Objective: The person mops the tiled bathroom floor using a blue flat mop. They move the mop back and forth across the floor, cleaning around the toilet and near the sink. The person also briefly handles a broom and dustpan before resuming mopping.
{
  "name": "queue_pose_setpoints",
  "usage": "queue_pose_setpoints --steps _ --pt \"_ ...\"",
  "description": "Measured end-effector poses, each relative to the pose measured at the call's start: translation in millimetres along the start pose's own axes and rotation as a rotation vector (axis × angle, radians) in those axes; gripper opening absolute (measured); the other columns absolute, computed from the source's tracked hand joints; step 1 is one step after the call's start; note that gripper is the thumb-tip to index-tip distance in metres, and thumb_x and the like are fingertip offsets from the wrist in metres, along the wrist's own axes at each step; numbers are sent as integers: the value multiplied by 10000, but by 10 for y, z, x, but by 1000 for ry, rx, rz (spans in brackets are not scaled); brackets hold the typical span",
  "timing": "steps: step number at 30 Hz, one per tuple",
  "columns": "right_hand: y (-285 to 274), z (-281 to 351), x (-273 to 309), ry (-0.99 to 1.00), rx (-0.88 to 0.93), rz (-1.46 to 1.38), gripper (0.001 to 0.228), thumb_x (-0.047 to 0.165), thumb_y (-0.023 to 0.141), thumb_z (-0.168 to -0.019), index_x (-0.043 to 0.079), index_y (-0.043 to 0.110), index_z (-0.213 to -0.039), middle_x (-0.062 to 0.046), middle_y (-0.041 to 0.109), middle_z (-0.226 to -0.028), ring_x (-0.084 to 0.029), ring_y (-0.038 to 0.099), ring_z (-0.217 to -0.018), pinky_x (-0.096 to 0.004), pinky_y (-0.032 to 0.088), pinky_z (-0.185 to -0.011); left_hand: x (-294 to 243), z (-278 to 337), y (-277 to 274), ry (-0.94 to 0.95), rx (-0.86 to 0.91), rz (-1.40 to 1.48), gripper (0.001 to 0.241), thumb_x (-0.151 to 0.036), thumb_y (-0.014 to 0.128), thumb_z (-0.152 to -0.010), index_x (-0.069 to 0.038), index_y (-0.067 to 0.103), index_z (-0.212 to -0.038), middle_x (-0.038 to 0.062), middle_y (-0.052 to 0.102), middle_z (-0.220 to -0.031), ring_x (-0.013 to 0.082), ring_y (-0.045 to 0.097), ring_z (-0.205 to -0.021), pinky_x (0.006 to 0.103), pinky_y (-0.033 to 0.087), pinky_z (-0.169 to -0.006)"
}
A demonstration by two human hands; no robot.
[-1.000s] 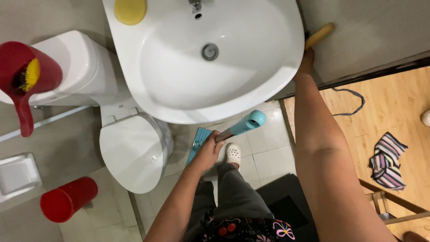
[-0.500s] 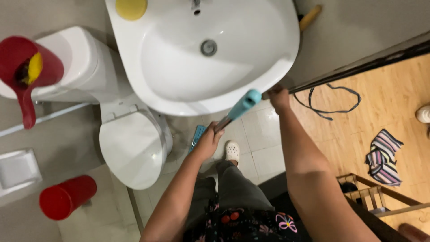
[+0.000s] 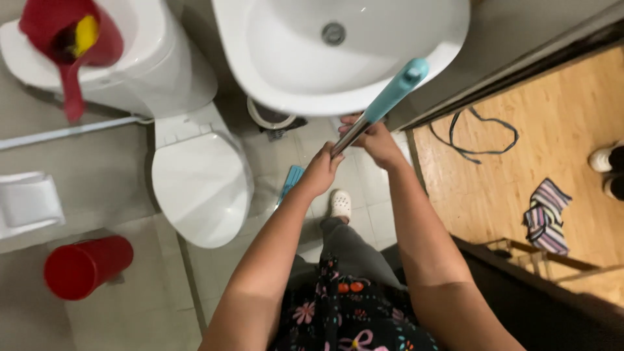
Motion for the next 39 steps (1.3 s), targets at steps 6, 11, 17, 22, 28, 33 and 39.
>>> queue_pose_setpoints --steps 6,11,17,22,28,33,39 --pt "937 698 254 -83 -103 -58 328 103 573 -967 -12 618 -1271 -130 710 -1137 -264 693 -1086 -417 574 -958 254 461 -234 41 48 86 230 -229 556 -1006 -31 489 -1103 225 694 -1054 411 669 -1020 468 515 -859" --pt "1838 1262 441 -391 -124 -345 553 484 470 -1024 11 665 -1234 -139 726 -1063 -266 707 -1050 -403 544 -985 408 908 -513 146 69 83 250 -216 557 -1038 -9 489 -1161 266 650 -1057 450 635 -1008 483 499 -881" --pt "2319 1650 194 -730 -298 -377 316 358 680 -1016 62 569 -1023 -29 493 -801 -141 463 -728 -332 400 -718 514 1466 -484 262 -35 56 294 -233 584 -1030 -19 490 -1208 272 640 -1104 465 615 -1036 497 499 -901" --pt "2446 1938 179 -624 -451 -344 364 71 705 -969 72 438 -721 -23 381 -603 -143 349 -519 -332 294 -510 297 1945 -516 302 -123 80 200 -209 570 -1042 -51 498 -1142 252 626 -1102 485 568 -1053 542 457 -880" --pt "2556 1921 485 -626 -281 -312 401 65 654 -973 111 357 -708 5 312 -607 -114 287 -526 -324 262 -526 69 1970 -652 368 -254 26 222 -199 537 -1051 -59 439 -1192 232 595 -1115 461 537 -1069 527 446 -914" --pt "2698 1716 627 -693 -160 -218 396 166 613 -1040 106 367 -735 -8 339 -625 -116 290 -541 -323 266 -528 185 1771 -758 336 -335 59 198 -188 513 -1065 -32 483 -1184 258 574 -1132 469 523 -1064 523 444 -925" --pt "2782 1292 331 -721 -119 -261 404 160 610 -1044 133 361 -727 10 348 -609 -112 307 -534 -303 271 -509 464 1540 -1014 299 -489 -91 95 -132 541 -1036 -84 530 -1118 195 612 -1059 414 569 -1062 531 407 -987"
Point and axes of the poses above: each hand's wrist, its own z-axis away from the middle knuckle, its own y-axis out of the palm, x = y × z, the point moved 4 cm from there along -z, towards the middle knuckle
